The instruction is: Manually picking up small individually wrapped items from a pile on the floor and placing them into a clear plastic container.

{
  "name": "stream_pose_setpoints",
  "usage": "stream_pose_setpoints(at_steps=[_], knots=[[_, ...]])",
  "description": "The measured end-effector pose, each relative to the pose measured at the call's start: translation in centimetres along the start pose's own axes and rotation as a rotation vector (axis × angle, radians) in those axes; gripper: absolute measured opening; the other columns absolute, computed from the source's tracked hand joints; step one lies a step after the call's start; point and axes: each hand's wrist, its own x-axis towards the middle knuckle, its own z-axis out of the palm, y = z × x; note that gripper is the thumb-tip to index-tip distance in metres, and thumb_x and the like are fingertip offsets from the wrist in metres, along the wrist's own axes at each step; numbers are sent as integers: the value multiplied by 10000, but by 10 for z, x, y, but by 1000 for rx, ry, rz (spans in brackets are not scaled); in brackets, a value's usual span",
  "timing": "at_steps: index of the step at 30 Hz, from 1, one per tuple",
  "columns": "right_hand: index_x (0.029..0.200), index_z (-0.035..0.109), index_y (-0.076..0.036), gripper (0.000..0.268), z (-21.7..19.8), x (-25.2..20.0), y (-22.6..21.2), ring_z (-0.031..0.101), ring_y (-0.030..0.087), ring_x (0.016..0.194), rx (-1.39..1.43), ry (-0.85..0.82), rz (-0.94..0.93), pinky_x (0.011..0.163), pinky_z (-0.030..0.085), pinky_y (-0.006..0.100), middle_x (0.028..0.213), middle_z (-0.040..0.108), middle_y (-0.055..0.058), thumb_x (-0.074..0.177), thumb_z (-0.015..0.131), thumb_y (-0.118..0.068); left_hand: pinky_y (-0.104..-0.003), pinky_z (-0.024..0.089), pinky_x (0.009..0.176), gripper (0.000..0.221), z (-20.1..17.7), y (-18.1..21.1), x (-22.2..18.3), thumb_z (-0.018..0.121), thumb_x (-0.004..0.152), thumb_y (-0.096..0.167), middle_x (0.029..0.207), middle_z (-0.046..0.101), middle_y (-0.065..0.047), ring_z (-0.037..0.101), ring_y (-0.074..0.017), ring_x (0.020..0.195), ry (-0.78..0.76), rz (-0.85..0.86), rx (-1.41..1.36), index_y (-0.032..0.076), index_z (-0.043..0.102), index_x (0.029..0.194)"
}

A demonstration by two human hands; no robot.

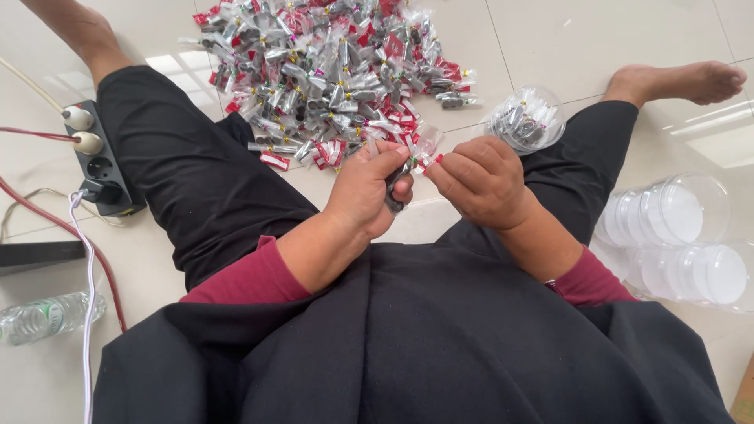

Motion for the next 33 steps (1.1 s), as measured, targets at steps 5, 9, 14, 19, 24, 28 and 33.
stream_pose_setpoints(at_steps=[5,9,14,19,24,28,33], knots=[[936,751,-57,114,5,8,3,598,263,766,4,42,16,662,528,390,872,610,78,993,657,-28,-216,413,432,95,2,5,2,636,934,17,672,496,-68,513,-119,472,-4,12,-17,57,560,974],[924,759,-72,140,10,8,5,592,253,756,19,71,32,648,517,377,868,608,62,1009,649,-53,-226,420,426,101,5,11,-2,650,925,8,669,491,-69,521,-122,468,45,-5,-32,42,572,980],[936,765,-55,134,22,5,10,592,267,751,53,77,34,644,516,386,864,609,76,1013,655,-66,-228,418,440,80,-3,12,9,637,942,20,648,473,-71,525,-137,472,-1,9,-29,50,563,951],[914,768,-57,150,39,0,16,598,279,747,101,54,62,634,510,392,865,625,83,1005,649,-55,-225,418,421,77,-9,15,22,626,940,20,685,495,-66,522,-120,469,73,-17,-54,59,567,971],[943,771,-57,97,54,-8,17,594,265,754,133,14,76,649,527,395,858,623,89,980,683,-39,-237,424,425,99,-19,13,30,645,937,14,692,495,-73,516,-130,470,123,-67,-77,43,562,981],[900,768,-35,134,71,-13,22,588,291,747,153,40,69,642,515,398,861,624,103,993,671,-35,-239,424,434,103,-26,11,43,642,936,26,718,535,-88,518,-125,478,134,-53,-63,44,554,987],[862,755,-28,139,74,-11,22,570,295,720,192,46,96,611,505,408,838,616,109,972,674,0,-247,409,407,125,-24,8,46,666,902,12,685,522,-75,511,-114,445,131,-23,-58,33,561,965]])
